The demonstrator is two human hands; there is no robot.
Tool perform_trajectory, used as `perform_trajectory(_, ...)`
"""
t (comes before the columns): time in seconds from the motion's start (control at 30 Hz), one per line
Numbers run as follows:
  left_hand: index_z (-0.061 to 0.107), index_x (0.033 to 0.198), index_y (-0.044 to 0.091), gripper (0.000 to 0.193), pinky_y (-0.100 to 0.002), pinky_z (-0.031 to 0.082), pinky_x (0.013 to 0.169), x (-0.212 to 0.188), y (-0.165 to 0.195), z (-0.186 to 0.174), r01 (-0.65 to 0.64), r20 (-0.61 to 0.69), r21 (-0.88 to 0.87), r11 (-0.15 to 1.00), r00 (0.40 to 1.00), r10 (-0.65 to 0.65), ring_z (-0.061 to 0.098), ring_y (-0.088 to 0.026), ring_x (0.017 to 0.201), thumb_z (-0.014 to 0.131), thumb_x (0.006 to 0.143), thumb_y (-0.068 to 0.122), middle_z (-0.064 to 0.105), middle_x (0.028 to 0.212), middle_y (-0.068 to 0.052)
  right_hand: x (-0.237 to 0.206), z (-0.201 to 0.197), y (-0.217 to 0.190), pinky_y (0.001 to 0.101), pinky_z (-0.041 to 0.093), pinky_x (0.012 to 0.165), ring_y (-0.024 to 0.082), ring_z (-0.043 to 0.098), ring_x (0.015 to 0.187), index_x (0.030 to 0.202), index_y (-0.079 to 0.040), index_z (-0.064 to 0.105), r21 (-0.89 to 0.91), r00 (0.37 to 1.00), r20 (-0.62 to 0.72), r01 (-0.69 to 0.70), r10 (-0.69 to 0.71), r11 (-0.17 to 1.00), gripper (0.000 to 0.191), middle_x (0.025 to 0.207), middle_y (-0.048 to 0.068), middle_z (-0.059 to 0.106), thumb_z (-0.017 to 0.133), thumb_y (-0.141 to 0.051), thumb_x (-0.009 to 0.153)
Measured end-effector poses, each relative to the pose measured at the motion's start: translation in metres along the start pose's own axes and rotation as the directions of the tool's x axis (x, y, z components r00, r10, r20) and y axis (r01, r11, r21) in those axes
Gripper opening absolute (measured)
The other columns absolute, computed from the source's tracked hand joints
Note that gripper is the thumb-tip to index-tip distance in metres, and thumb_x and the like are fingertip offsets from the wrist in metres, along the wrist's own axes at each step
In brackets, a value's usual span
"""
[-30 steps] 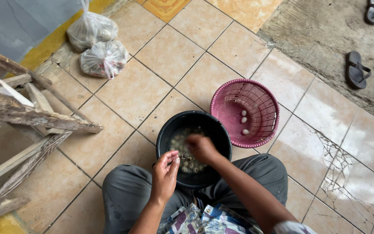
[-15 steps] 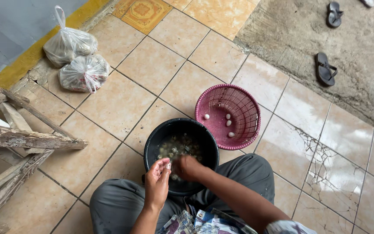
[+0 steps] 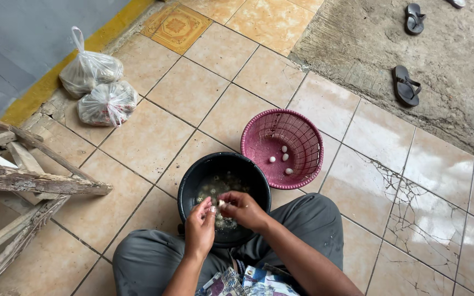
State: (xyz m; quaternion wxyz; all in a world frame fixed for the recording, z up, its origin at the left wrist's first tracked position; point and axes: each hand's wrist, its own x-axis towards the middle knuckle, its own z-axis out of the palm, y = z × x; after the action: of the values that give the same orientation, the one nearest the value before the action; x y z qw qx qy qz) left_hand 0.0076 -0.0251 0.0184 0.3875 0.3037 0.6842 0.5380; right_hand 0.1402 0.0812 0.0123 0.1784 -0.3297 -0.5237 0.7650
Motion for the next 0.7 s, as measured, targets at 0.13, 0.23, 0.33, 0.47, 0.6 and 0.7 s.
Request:
perform_trajectory(0.13, 0.067, 0.131, 0.0, 0.035, -0.027, 0.057, 0.082, 0.005, 0.014, 0.01, -0.107, 0.045, 0.001, 0.994, 0.993, 0.107, 0.072, -0.015, 0.096, 0.064, 0.098, 0.014, 0.074, 0.116, -0.011, -0.008, -0.006, -0.008, 0.0285, 0.058, 0.086, 0.011, 0.069, 0.097, 0.123, 0.002, 0.062, 0.111, 0.995, -0.001, 0.099, -0.099, 0.989, 0.026, 0.109, 0.004, 0.071, 0.064, -0.013, 0.102)
perform_trajectory(0.23, 0.07, 0.125, 0.0, 0.032, -0.026, 0.057, 0.078, 0.008, 0.029, 0.021, -0.156, 0.05, -0.009, 0.988, 0.986, 0.157, 0.071, -0.013, 0.091, 0.067, 0.096, 0.013, 0.074, 0.114, -0.009, -0.018, -0.01, -0.025, 0.03, 0.058, 0.083, 0.012, 0.069, 0.093, 0.118, 0.003, 0.066, 0.108, 0.988, -0.082, 0.141, -0.132, 0.984, 0.023, 0.106, 0.007, 0.072, 0.067, -0.012, 0.101)
perform_trajectory(0.33, 0.072, 0.12, 0.0, 0.028, -0.024, 0.057, 0.075, 0.012, 0.041, 0.032, -0.146, 0.046, -0.05, 0.988, 0.988, 0.148, 0.07, -0.011, 0.085, 0.07, 0.095, 0.012, 0.077, 0.104, -0.008, -0.03, -0.016, -0.048, 0.031, 0.059, 0.083, 0.015, 0.071, 0.095, 0.112, 0.001, 0.07, -0.127, 0.953, -0.132, 0.255, -0.271, 0.959, 0.02, 0.106, 0.008, 0.074, 0.068, -0.011, 0.097)
perform_trajectory(0.47, 0.074, 0.111, -0.002, 0.021, -0.023, 0.057, 0.073, 0.014, 0.054, 0.041, -0.189, 0.02, -0.108, 0.976, 0.981, 0.192, 0.069, -0.009, 0.081, 0.074, 0.092, 0.008, 0.075, 0.1, -0.007, -0.047, -0.015, -0.074, 0.0316, 0.059, 0.072, 0.02, 0.075, 0.087, 0.107, 0.0, 0.073, -0.619, 0.828, -0.112, 0.375, -0.55, 0.69, 0.018, 0.1, 0.011, 0.074, 0.073, -0.006, 0.09)
perform_trajectory(0.6, 0.073, 0.109, -0.001, 0.02, -0.023, 0.058, 0.073, 0.004, 0.067, 0.04, -0.24, 0.008, -0.1, 0.966, 0.97, 0.242, 0.07, -0.009, 0.082, 0.075, 0.091, 0.007, 0.074, 0.098, -0.007, -0.055, -0.005, -0.086, 0.0321, 0.061, 0.068, 0.023, 0.079, 0.079, 0.105, -0.001, 0.071, -0.701, 0.796, -0.135, 0.344, -0.59, 0.625, 0.02, 0.091, 0.012, 0.076, 0.071, 0.0, 0.086)
perform_trajectory(0.7, 0.074, 0.106, 0.0, 0.019, -0.025, 0.058, 0.069, -0.005, 0.077, 0.036, -0.308, -0.026, 0.045, 0.95, 0.951, 0.309, 0.071, -0.012, 0.077, 0.076, 0.088, 0.007, 0.074, 0.099, -0.007, -0.055, -0.002, -0.09, 0.0343, 0.059, 0.065, 0.029, 0.076, 0.077, 0.104, -0.002, 0.068, -0.764, 0.771, -0.08, 0.359, -0.631, 0.536, 0.019, 0.089, 0.014, 0.075, 0.072, 0.0, 0.086)
